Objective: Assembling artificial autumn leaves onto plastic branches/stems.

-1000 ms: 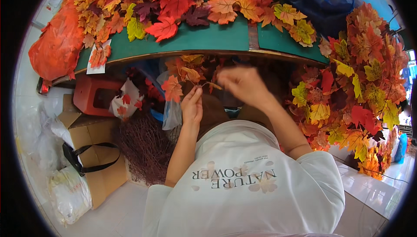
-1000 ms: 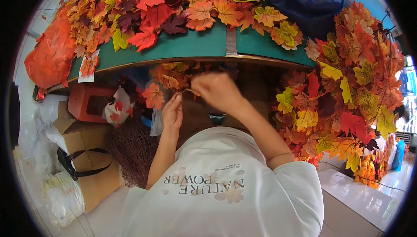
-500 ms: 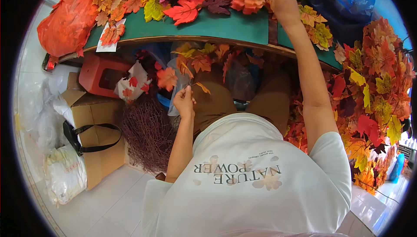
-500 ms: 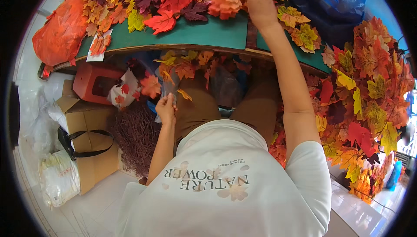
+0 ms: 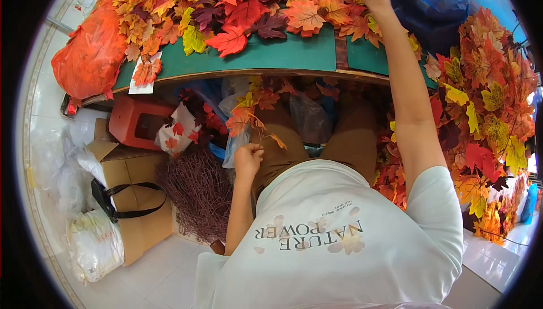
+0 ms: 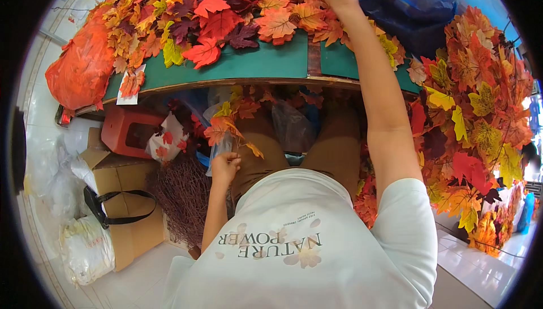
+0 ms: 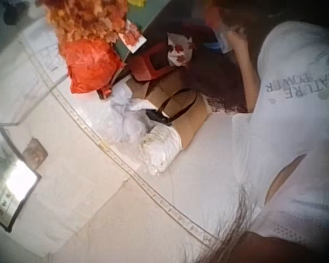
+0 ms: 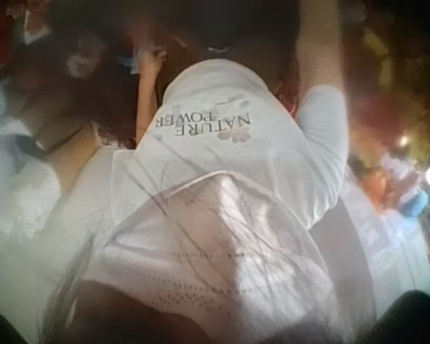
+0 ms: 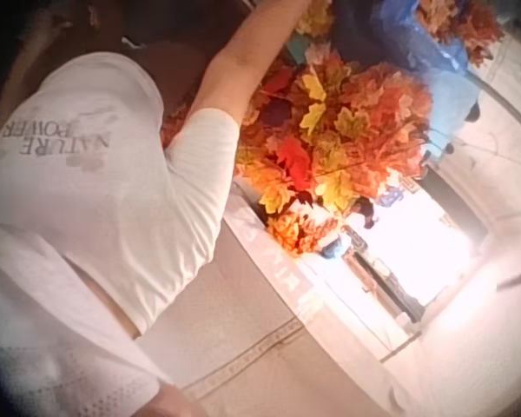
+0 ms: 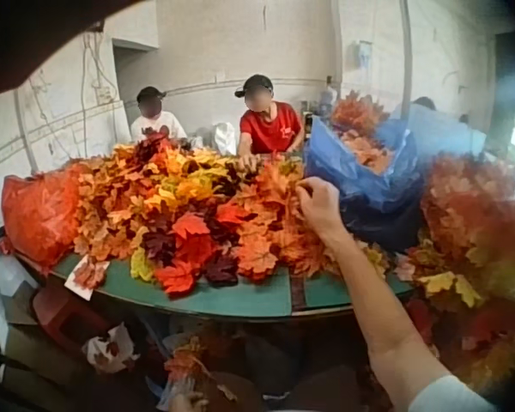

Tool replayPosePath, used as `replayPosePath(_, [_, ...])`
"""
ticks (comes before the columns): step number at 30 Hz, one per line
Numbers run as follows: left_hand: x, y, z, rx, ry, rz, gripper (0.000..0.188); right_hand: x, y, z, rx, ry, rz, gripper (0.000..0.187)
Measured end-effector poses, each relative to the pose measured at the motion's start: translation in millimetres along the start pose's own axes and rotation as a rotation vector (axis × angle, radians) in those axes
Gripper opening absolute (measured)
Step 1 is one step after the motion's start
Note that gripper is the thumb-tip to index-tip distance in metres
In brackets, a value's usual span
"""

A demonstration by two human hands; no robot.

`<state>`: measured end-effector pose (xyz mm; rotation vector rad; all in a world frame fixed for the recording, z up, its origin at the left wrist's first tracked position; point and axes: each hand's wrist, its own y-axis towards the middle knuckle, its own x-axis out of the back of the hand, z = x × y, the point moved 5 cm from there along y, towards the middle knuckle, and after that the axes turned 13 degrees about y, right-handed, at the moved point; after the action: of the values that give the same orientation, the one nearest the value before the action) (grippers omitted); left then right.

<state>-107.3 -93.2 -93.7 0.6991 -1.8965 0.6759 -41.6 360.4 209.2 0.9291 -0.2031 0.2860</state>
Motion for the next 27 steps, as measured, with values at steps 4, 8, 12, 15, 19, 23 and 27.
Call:
replayPosePath(4, [9.7, 5.9, -27.2, 0.186, -1.068, 0.358, 0.022, -6.1, -49.3, -3.8, -0.509, 1.062, 0.007, 0.015])
replayPosePath(8, [35.9, 23.6, -73.2, 0.215, -1.507, 0.298, 0.027, -15.8, -163.1, 45.6, -0.761, 1.099, 0.127, 0.019])
replayPosePath(12, [55.8, 31.8, -122.1, 0.046, -1.701, 0.182, 0.022, -34.3, -267.9, 67.6, -1.060, 1.107, 0.257, 0.013])
replayPosePath(15, [54.3, 33.2, -138.4, -0.015, -1.715, 0.169, 0.019, -38.7, -294.5, 78.7, -0.813, 1.096, 0.205, 0.010])
replayPosePath(19, [46.6, 26.8, -141.7, -0.007, -1.678, 0.137, 0.020, -41.2, -312.8, 76.0, -1.005, 1.104, 0.101, 0.011])
replayPosePath(23, [41.8, 25.2, -145.2, -0.022, -1.656, 0.139, 0.019, -36.9, -316.3, 69.6, -0.827, 1.128, 0.064, 0.020])
replayPosePath(27, [42.4, 25.0, -149.3, -0.016, -1.662, 0.127, 0.016, -35.6, -319.2, 62.9, -0.740, 1.153, 0.117, 0.028])
